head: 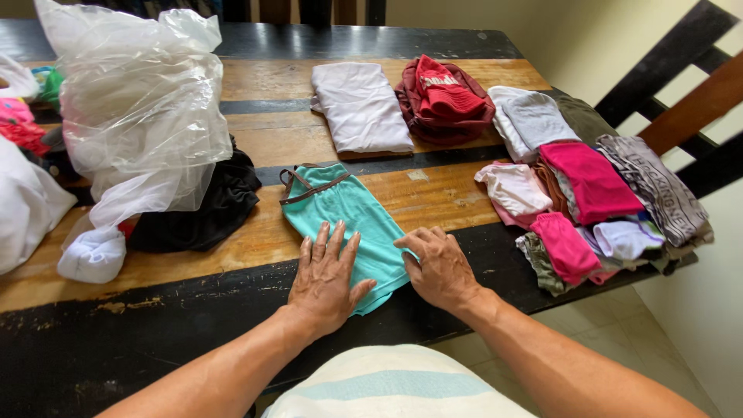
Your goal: The person folds a small white garment and a teal tank top on a dark wooden table, placing them into a stack of laundry.
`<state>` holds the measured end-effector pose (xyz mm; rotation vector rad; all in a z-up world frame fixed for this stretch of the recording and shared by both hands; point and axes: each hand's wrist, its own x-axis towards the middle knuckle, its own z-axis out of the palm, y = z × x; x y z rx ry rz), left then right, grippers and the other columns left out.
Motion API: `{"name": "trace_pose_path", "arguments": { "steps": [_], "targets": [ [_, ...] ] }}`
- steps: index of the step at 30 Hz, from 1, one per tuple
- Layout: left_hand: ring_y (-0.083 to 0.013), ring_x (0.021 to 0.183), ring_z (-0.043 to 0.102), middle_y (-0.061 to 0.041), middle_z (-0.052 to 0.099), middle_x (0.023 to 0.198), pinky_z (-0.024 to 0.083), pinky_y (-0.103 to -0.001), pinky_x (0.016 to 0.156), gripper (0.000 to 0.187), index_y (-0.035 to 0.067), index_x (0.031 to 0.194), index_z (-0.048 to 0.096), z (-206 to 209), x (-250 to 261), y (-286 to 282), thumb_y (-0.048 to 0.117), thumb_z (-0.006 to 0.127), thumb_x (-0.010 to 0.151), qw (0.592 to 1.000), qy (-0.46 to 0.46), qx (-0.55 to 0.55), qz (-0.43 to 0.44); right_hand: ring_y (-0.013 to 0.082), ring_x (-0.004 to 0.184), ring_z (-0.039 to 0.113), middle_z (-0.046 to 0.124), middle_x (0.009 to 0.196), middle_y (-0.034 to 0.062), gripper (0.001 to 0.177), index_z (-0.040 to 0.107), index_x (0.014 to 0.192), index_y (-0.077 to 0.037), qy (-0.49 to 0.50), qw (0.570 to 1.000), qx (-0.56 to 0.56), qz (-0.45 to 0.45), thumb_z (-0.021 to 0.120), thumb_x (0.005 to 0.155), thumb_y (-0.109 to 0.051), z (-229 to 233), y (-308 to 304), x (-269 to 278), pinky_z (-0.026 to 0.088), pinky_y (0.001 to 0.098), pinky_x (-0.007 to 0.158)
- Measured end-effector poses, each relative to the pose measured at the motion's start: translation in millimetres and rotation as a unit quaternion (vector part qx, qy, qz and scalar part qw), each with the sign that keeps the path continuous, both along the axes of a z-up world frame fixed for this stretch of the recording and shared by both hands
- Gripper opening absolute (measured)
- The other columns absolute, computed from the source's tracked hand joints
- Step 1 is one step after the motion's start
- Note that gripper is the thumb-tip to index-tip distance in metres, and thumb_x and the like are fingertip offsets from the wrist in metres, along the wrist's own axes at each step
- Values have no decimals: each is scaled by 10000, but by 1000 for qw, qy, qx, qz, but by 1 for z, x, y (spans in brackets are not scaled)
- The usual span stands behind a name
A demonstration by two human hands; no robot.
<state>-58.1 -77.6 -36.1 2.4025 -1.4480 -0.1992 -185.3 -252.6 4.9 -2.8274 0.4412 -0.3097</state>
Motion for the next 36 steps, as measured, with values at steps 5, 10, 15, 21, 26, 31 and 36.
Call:
{"name": "trace_pose_path", "arguments": {
  "steps": [5,10,15,21,26,31,36],
  "targets": [
    [-346,1545,-103,-162,-20,1681,-31,-551,1221,1061,122,1601,65,4,-6,2,740,536,877,995,30,89,22,281,1120,616,716,1135,60,263,721,1120,-121,-47,992,1,120,698,859,-95,-7,-36,20,482,413,1000],
    [-323,1558,-101,-130,-28,1696,-21,-541,1234,1205,136,1616,80,10,4,12,818,596,767,992,30,123,3,294,1132,602,701,1169,68,339,696,1171,-122,-39,979,-3,200,710,834,-93,-13,-57,46,480,421,1012],
    [-260,1575,-60,-58,17,1713,-9,-499,1255,1162,202,1606,168,14,11,33,792,624,714,990,47,132,15,328,1311,523,587,1401,125,472,574,1350,-108,-74,963,11,260,689,899,-187,-27,-59,68,432,456,1076],
    [-293,1580,-36,-114,40,1718,4,-498,1253,935,144,1628,142,-16,3,27,724,409,945,992,0,20,121,351,1540,235,305,1653,161,615,390,1534,-85,-63,945,-13,321,575,984,-286,-56,-44,90,241,464,1232],
    [-303,1561,-119,-138,-85,1703,-46,-529,1241,1034,162,1634,19,-22,-4,20,808,353,900,986,13,96,139,349,1554,97,177,1680,159,676,297,1580,-111,1,949,-41,313,424,1032,-484,-70,-34,96,104,490,1233],
    [-306,1558,-149,-156,-120,1697,-75,-550,1228,1108,164,1637,-14,-14,-8,24,848,365,852,980,29,118,155,368,1552,52,134,1680,173,722,264,1595,-117,15,950,-75,304,365,1027,-551,-75,-34,94,62,499,1233],
    [-321,1545,-187,-162,-129,1689,-101,-540,1221,1106,141,1626,-19,-8,-3,22,843,364,863,977,31,150,149,382,1551,58,138,1679,190,723,263,1593,-106,13,950,-74,303,377,1030,-545,-74,-32,94,62,508,1229]
  ]
}}
